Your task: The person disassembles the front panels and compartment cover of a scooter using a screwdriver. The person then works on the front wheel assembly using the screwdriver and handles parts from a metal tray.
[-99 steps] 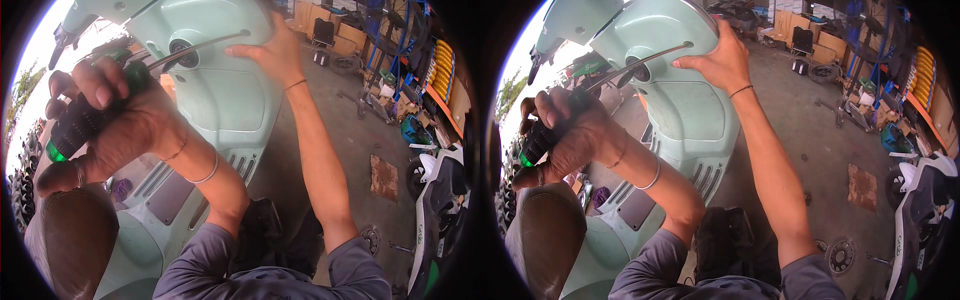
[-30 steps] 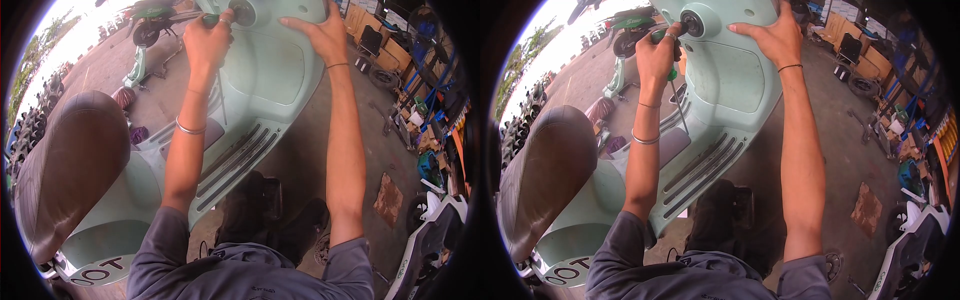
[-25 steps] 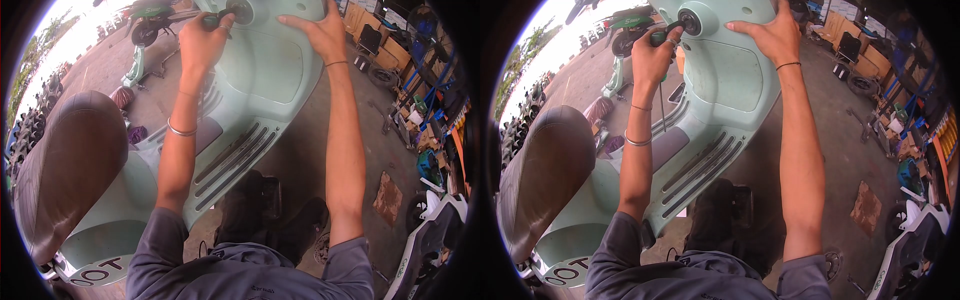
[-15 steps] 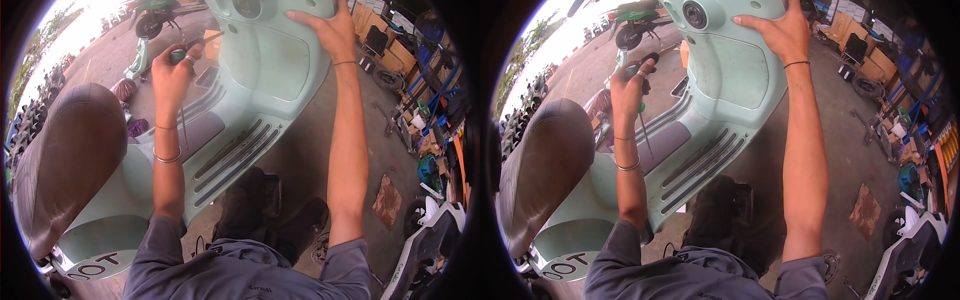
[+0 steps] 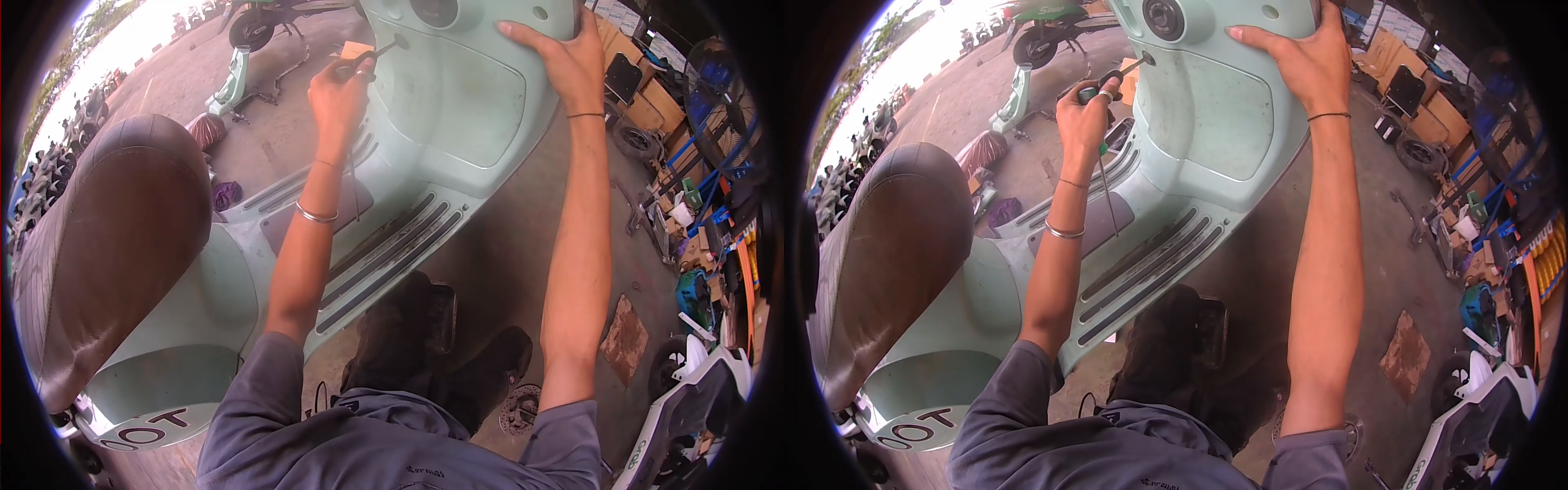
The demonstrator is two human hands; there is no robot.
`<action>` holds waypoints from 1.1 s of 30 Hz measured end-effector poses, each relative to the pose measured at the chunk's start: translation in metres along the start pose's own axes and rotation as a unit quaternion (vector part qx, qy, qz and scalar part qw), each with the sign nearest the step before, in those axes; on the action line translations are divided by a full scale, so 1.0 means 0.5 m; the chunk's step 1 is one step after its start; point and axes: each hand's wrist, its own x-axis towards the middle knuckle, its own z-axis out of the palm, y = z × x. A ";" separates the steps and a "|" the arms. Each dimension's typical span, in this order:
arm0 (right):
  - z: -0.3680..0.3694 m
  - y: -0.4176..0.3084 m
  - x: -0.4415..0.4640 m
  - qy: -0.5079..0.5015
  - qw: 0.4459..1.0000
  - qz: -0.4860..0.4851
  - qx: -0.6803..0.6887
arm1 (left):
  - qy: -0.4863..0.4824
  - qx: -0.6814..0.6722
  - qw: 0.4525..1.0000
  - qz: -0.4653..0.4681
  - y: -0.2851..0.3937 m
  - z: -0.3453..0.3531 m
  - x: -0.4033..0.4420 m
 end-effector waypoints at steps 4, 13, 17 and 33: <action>-0.002 -0.003 -0.004 0.004 0.999 0.002 -0.037 | -0.028 0.013 0.999 -0.018 0.006 0.000 -0.014; 0.001 0.002 -0.005 0.004 1.000 -0.005 0.006 | 0.000 0.005 0.998 0.064 -0.018 0.018 0.008; 0.002 0.004 -0.004 0.005 1.000 -0.012 -0.016 | -0.028 -0.012 1.000 0.005 0.016 0.005 0.026; 0.005 0.001 0.003 -0.002 0.999 0.008 0.031 | -0.084 0.036 0.996 -0.017 -0.051 0.044 -0.006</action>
